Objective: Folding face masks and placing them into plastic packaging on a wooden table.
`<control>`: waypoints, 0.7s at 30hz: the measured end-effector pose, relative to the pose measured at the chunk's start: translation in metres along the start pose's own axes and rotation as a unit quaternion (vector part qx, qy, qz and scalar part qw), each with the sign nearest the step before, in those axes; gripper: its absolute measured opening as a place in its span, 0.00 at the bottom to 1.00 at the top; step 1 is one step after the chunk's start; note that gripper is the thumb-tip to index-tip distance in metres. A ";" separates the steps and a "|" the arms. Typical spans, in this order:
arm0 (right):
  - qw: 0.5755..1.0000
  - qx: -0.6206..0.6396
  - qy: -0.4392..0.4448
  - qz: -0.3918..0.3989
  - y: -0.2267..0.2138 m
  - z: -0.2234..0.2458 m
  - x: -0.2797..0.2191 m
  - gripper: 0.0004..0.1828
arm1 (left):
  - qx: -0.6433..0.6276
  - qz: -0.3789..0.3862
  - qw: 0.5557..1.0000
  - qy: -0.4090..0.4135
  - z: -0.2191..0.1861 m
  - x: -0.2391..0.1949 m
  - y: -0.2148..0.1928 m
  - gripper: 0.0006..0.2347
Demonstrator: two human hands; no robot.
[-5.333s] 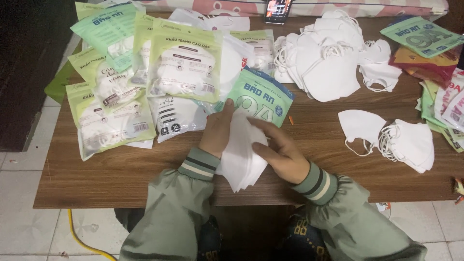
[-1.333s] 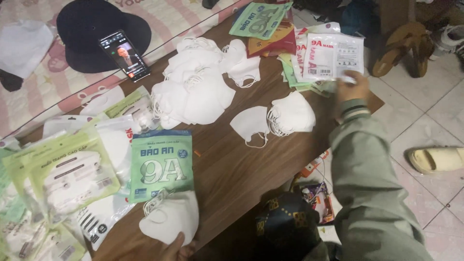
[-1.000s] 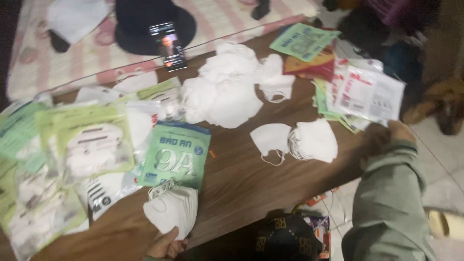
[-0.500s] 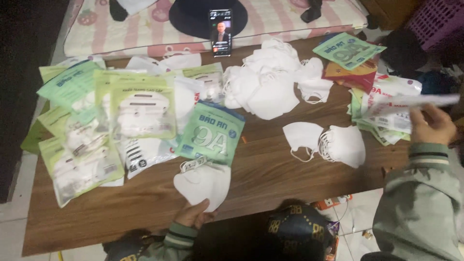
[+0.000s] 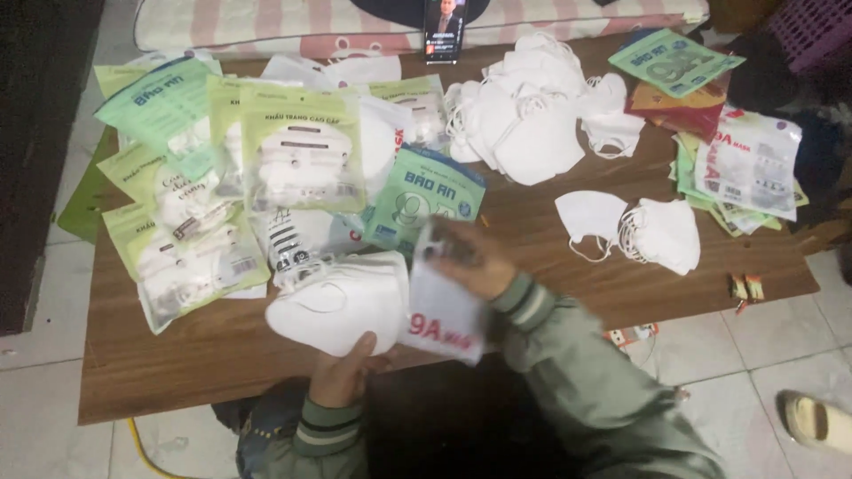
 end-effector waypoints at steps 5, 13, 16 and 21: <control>0.931 0.352 0.052 0.085 0.076 -0.042 -0.039 0.34 | 0.050 -0.013 0.999 0.011 -0.001 -0.008 0.005 0.25; 0.881 0.310 0.214 -0.287 0.024 -0.064 -0.063 0.22 | 0.344 0.021 0.904 0.253 0.081 0.029 0.014 0.31; 0.912 0.136 0.161 -0.351 -0.041 -0.060 -0.069 0.15 | 0.410 0.081 0.849 0.325 0.080 0.017 0.043 0.31; 0.916 0.122 0.203 -0.323 -0.113 -0.008 -0.070 0.18 | 0.635 0.076 0.697 0.324 0.095 0.021 0.047 0.31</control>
Point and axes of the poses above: each hand's wrist, its own x-axis towards the middle knuckle, its own y-axis out of the palm, z = x × y, the point moved 3 cm from there along x, towards the middle knuckle, and after that the axes turned 7 degrees about x, right-handed, at the moved point
